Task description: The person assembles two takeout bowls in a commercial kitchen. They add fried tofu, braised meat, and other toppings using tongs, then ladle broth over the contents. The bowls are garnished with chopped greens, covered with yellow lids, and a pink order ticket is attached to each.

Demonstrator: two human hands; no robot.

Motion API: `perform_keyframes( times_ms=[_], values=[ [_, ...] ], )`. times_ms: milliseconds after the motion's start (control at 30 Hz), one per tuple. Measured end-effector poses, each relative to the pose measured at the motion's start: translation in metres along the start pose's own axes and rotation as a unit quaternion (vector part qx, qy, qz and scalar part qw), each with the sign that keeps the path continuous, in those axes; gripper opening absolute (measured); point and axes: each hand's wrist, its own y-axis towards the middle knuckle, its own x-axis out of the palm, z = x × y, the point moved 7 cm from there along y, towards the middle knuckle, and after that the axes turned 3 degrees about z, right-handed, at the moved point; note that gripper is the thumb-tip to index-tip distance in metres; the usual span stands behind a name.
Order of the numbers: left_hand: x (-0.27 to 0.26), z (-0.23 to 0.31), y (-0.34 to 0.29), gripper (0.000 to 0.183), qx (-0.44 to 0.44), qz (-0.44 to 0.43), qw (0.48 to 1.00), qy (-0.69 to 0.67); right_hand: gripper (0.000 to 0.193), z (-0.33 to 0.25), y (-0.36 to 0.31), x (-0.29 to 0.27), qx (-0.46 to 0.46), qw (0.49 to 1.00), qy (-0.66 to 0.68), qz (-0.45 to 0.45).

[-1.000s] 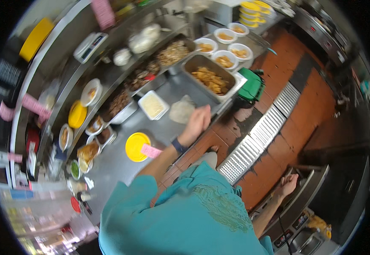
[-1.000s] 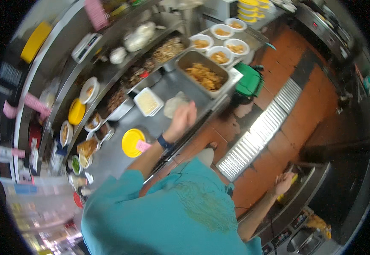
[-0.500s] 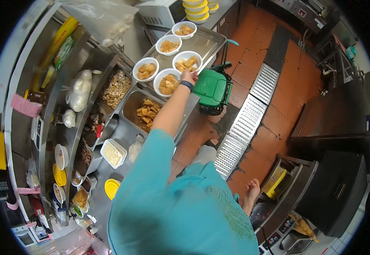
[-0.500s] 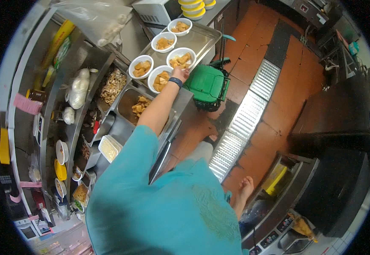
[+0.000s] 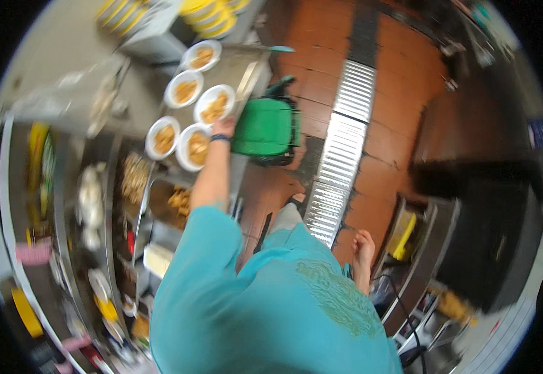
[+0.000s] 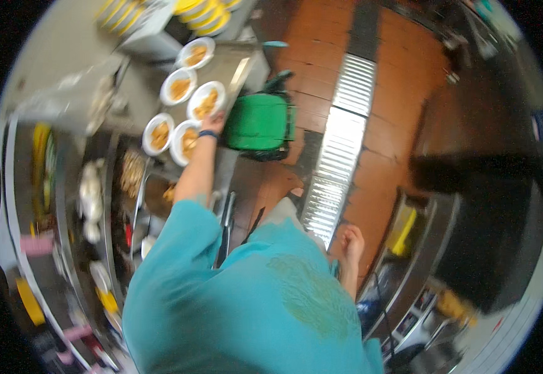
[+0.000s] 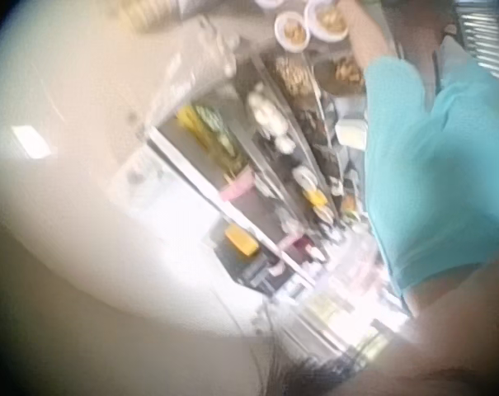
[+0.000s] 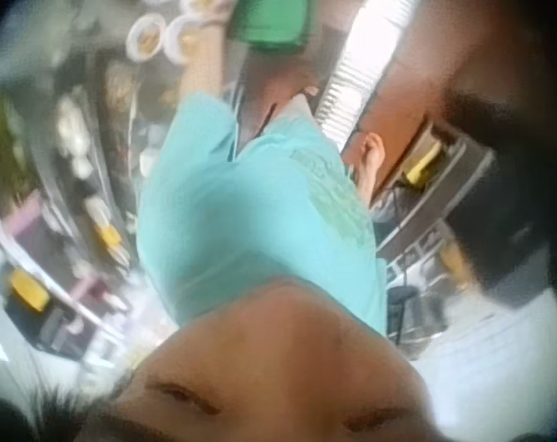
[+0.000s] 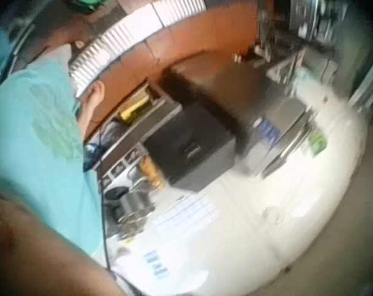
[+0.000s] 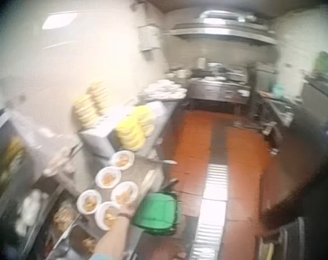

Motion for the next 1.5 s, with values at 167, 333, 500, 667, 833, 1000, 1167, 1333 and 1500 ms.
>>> perform_keyframes(
  times_ms=[167, 333, 500, 667, 833, 1000, 1167, 1333, 1500],
  values=[
    [-0.012, 0.035, 0.030, 0.053, 0.037, -0.053, 0.998, 0.022, 0.012, -0.019, 0.000, -0.008, -0.050, 0.998, 0.001, 0.044],
    [0.030, 0.055, -0.014, 0.053, 0.168, -0.295, 0.910, 0.238, 0.013, -0.017, 0.003, -0.040, -0.070, 0.993, 0.013, 0.090],
    [0.043, 0.034, -0.150, 0.048, 0.193, -0.206, 0.950, 0.134, 0.013, -0.011, 0.012, -0.049, -0.088, 0.994, -0.024, 0.066],
    [0.015, -0.024, -0.313, 0.042, 0.204, -0.179, 0.962, -0.026, 0.013, -0.008, 0.039, -0.029, -0.114, 0.992, -0.034, -0.049],
    [-0.077, -0.023, -0.489, 0.051, 0.228, -0.171, 0.958, 0.025, 0.010, -0.031, 0.058, 0.066, -0.284, 0.930, -0.155, -0.173],
    [-0.218, -0.035, -0.595, 0.058, 0.226, -0.047, 0.973, 0.012, 0.011, -0.038, 0.000, 0.226, -0.323, 0.885, -0.088, -0.324],
    [-0.321, -0.054, -0.629, 0.060, 0.232, 0.018, 0.971, -0.061, 0.016, 0.044, -0.113, 0.359, -0.276, 0.796, -0.243, -0.481],
    [-0.365, -0.055, -0.620, 0.059, 0.249, 0.054, 0.955, -0.152, 0.017, 0.171, -0.250, 0.436, -0.445, 0.581, -0.411, -0.544],
    [-0.390, -0.038, -0.599, 0.069, 0.287, 0.096, 0.939, -0.166, 0.045, 0.309, -0.349, 0.512, -0.468, 0.414, -0.556, -0.548]
  ],
)
